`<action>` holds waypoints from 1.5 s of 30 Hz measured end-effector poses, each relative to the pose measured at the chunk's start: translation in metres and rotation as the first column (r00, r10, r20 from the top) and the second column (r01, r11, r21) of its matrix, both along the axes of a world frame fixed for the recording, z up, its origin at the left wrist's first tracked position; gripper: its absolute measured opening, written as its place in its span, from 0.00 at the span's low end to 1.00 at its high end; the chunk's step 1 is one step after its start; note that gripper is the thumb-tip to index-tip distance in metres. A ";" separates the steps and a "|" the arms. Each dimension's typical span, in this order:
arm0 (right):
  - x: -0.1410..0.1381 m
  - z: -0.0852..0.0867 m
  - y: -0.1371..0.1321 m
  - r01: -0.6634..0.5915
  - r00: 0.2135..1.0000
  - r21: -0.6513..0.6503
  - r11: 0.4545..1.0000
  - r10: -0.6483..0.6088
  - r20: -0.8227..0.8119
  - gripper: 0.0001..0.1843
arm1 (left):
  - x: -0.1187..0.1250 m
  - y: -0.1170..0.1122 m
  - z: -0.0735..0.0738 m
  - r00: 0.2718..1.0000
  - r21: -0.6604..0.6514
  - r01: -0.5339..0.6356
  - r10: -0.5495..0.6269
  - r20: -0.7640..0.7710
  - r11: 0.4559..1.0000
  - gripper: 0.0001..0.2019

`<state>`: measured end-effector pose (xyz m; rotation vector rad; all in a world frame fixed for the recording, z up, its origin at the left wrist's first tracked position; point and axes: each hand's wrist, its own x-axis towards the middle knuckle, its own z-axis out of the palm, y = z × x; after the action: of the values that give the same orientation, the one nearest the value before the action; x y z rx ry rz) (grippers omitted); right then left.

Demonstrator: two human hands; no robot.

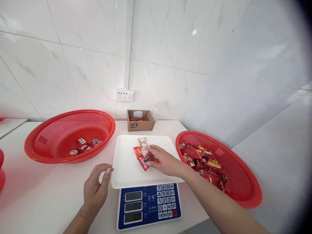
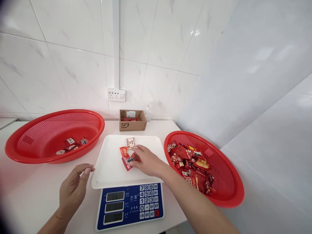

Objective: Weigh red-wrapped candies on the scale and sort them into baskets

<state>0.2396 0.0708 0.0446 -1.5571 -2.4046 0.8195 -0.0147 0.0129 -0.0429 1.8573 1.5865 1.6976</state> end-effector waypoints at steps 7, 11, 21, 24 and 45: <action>-0.025 -0.013 -0.007 -0.132 0.985 0.014 0.991 0.130 0.110 0.36 | 0.002 0.001 0.002 1.000 0.014 0.000 0.000 0.029 1.000 0.08; -0.032 -0.018 -0.004 -0.153 0.978 0.030 0.988 0.147 0.148 0.37 | 0.001 0.001 0.000 1.000 -0.012 0.009 -0.008 0.030 1.000 0.08; -0.035 -0.014 0.000 -0.157 0.961 -0.018 0.987 0.157 0.228 0.42 | 0.001 0.001 0.001 0.999 0.003 0.033 -0.033 0.006 0.999 0.07; -0.035 -0.015 -0.002 -0.143 0.961 -0.017 0.990 0.143 0.238 0.42 | 0.001 0.001 0.004 1.000 -0.008 0.031 -0.031 0.004 0.999 0.08; -0.035 0.000 0.076 -0.228 0.945 0.137 0.964 0.185 0.270 0.34 | 0.001 0.000 0.008 1.000 -0.032 0.019 -0.019 -0.009 0.999 0.10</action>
<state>0.2049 0.1468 0.0451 -1.4408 -2.7757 0.4542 -0.0133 0.0130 -0.0346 1.8612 1.5848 1.6490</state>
